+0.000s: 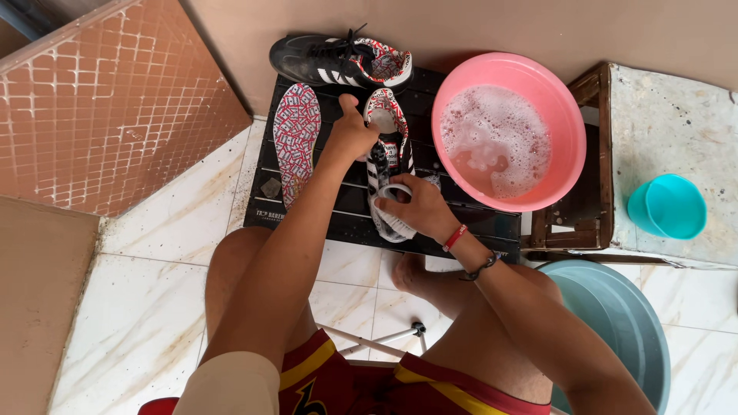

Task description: The person scrubs a black and white sneaker with a brush and soapy water. They hold the shoe with one hand and scrub the upper and sides with the other, occasionally dipping the brush into a pink basin filled with soapy water.

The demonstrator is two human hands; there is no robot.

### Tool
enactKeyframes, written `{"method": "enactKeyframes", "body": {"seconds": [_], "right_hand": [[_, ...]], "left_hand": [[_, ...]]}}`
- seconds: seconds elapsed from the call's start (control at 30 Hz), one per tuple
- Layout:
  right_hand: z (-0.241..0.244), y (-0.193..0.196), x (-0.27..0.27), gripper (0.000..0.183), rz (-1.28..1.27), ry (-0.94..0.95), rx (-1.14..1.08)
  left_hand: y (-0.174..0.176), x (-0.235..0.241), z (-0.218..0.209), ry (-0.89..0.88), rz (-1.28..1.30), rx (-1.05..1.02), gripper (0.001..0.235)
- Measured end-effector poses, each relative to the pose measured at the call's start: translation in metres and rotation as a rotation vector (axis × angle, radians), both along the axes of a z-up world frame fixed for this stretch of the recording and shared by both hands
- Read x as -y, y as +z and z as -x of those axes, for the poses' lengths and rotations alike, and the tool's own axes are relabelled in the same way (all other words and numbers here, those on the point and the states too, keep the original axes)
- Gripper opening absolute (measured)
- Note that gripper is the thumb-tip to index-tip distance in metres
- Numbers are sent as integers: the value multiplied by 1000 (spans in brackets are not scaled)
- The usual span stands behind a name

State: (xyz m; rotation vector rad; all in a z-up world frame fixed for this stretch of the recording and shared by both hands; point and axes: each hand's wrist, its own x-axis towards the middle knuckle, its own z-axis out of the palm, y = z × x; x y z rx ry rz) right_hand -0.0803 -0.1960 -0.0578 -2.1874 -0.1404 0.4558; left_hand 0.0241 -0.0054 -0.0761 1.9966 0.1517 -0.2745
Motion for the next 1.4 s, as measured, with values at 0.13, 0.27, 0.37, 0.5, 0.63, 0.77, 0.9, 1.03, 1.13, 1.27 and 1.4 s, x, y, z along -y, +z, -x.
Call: {"method": "enactKeyframes", "body": {"seconds": [0.13, 0.27, 0.37, 0.5, 0.63, 0.77, 0.9, 1.03, 1.13, 1.27, 1.4], "right_hand": [[2, 12, -2, 48, 1, -17, 36], [-7, 9, 6, 46, 92, -46, 63], [-10, 34, 15, 42, 76, 10, 90], [-17, 47, 35, 36, -51, 125, 52], [-19, 61, 49, 34, -145, 214, 20], [-23, 58, 55, 33, -281, 259, 6], [-22, 60, 54, 31, -393, 184, -19], [-25, 61, 47, 30, -426, 158, -2], [-22, 63, 41, 29, -443, 113, 3], [-25, 72, 36, 35, -400, 45, 131], [-33, 60, 52, 13, -354, -191, 260]], "left_hand": [[10, -5, -3, -40, -23, -73, 62], [27, -11, 2, -11, 39, -223, 82], [35, -18, 4, -3, 58, -259, 98], [70, -32, 16, -180, -232, -308, 98], [127, -52, 37, -256, -362, -208, 89], [129, -69, 37, -237, -184, -138, 90], [127, -81, 36, -222, 11, -64, 100], [142, -85, 43, -188, 91, 60, 90], [148, -83, 51, -178, 65, 196, 85], [149, -76, 51, -108, -21, 253, 82], [164, -60, 56, -46, -213, 194, 80]]}}
